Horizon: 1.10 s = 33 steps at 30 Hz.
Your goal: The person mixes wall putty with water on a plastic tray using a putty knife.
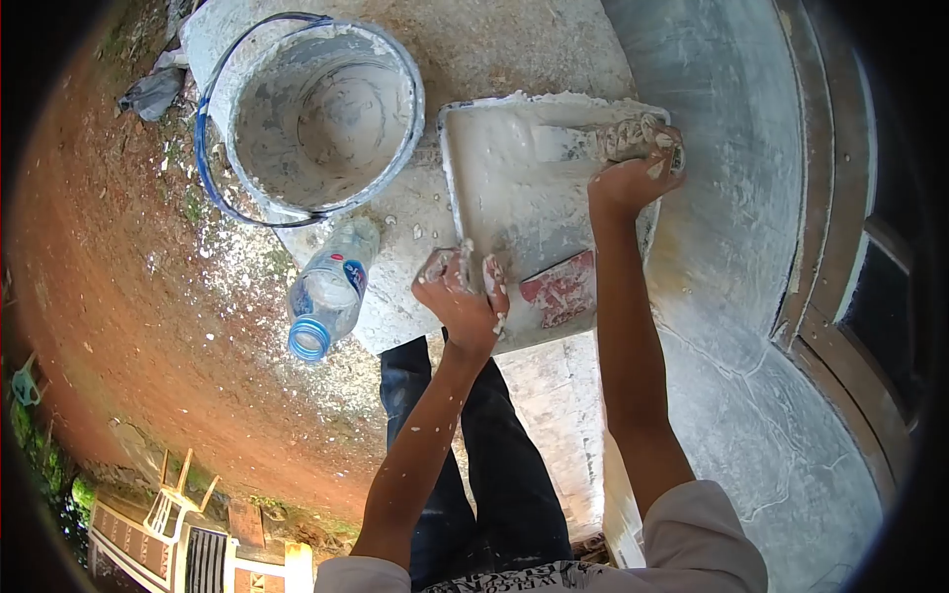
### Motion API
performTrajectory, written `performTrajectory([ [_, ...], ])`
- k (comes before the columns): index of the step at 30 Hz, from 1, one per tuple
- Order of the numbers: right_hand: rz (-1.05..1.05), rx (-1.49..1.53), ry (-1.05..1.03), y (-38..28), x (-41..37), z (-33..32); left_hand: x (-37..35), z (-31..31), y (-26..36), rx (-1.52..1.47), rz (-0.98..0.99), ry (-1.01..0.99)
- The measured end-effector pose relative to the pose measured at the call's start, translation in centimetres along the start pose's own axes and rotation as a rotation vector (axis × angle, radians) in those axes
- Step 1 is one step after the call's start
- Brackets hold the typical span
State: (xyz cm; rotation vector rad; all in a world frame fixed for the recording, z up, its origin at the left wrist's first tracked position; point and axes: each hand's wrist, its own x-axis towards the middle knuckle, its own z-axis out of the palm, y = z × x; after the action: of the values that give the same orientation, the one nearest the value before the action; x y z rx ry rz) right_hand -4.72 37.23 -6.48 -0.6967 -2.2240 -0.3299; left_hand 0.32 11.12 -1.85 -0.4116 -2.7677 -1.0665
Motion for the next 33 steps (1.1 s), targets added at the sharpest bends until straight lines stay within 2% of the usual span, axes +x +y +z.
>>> performTrajectory([
  [1, 0.604, 0.648, 0.068, -2.3, 3.4, -2.0, -0.8, -0.8, 1.0, -0.06, 0.047, -0.161],
  [2, 1.213, 1.306, 0.129, -4.0, 5.8, -4.1, -2.1, -1.4, 2.2, -0.053, 0.051, -0.159],
  [3, 1.365, 1.343, 0.148, -3.5, 7.2, -5.7, -3.8, -1.5, 3.6, -0.005, 0.017, -0.344],
  [4, 1.372, 1.353, 0.154, -1.9, 6.7, -6.4, -5.0, -1.3, 4.4, 0.044, -0.018, -0.527],
  [6, 1.272, 1.627, 0.034, 2.0, 4.1, -7.4, -6.4, -0.2, 5.1, 0.066, -0.045, -0.555],
  [10, 1.582, 1.313, -0.208, 1.8, 1.8, -12.9, -6.4, 1.0, 5.8, 0.144, -0.09, -0.655],
  [12, 1.553, 0.858, -0.449, 2.5, -0.7, -15.3, -7.3, 2.2, 5.1, 0.256, 0.039, -0.494],
  [14, 1.635, 0.955, -0.477, 4.9, -5.4, -16.3, -5.7, 1.1, 5.6, 0.225, -0.081, -0.612],
  [16, 1.685, 0.977, -0.584, 4.5, -5.1, -18.2, -4.5, 0.1, 6.2, 0.287, -0.061, -0.625],
  [20, 1.751, 1.075, -0.604, 4.8, -5.9, -19.9, -5.2, -2.2, 7.4, 0.084, -0.152, -0.621],
  [22, 1.663, 1.044, -0.643, 5.4, -6.3, -20.8, -4.7, -5.3, 9.1, 0.014, -0.24, -0.664],
  [24, 1.622, 0.947, -0.739, 5.9, -3.8, -23.0, -4.6, -8.0, 10.0, -0.108, -0.239, -0.607],
  [26, 1.298, 1.017, -0.829, 8.7, -6.1, -24.4, -3.7, -12.4, 11.4, -0.141, -0.143, -0.557],
  [28, 1.221, 0.863, -1.184, 8.6, -3.3, -28.5, -3.4, -16.1, 11.3, -0.182, -0.053, -0.509],
  [30, 1.172, 0.982, -1.492, 6.5, 0.2, -33.5, -3.2, -19.0, 10.2, -0.495, 0.165, -0.519],
  [31, 1.218, 1.072, -1.664, 5.5, 1.2, -35.0, -2.8, -21.5, 10.0, -0.389, 0.24, -0.612],
  [32, 1.259, 1.155, -1.839, 4.5, 1.8, -36.4, -2.4, -23.4, 9.4, -0.391, 0.246, -0.597],
  [33, 1.246, 1.286, -1.948, 3.5, 2.3, -38.1, -2.1, -25.2, 8.6, -0.382, 0.355, -0.639],
])
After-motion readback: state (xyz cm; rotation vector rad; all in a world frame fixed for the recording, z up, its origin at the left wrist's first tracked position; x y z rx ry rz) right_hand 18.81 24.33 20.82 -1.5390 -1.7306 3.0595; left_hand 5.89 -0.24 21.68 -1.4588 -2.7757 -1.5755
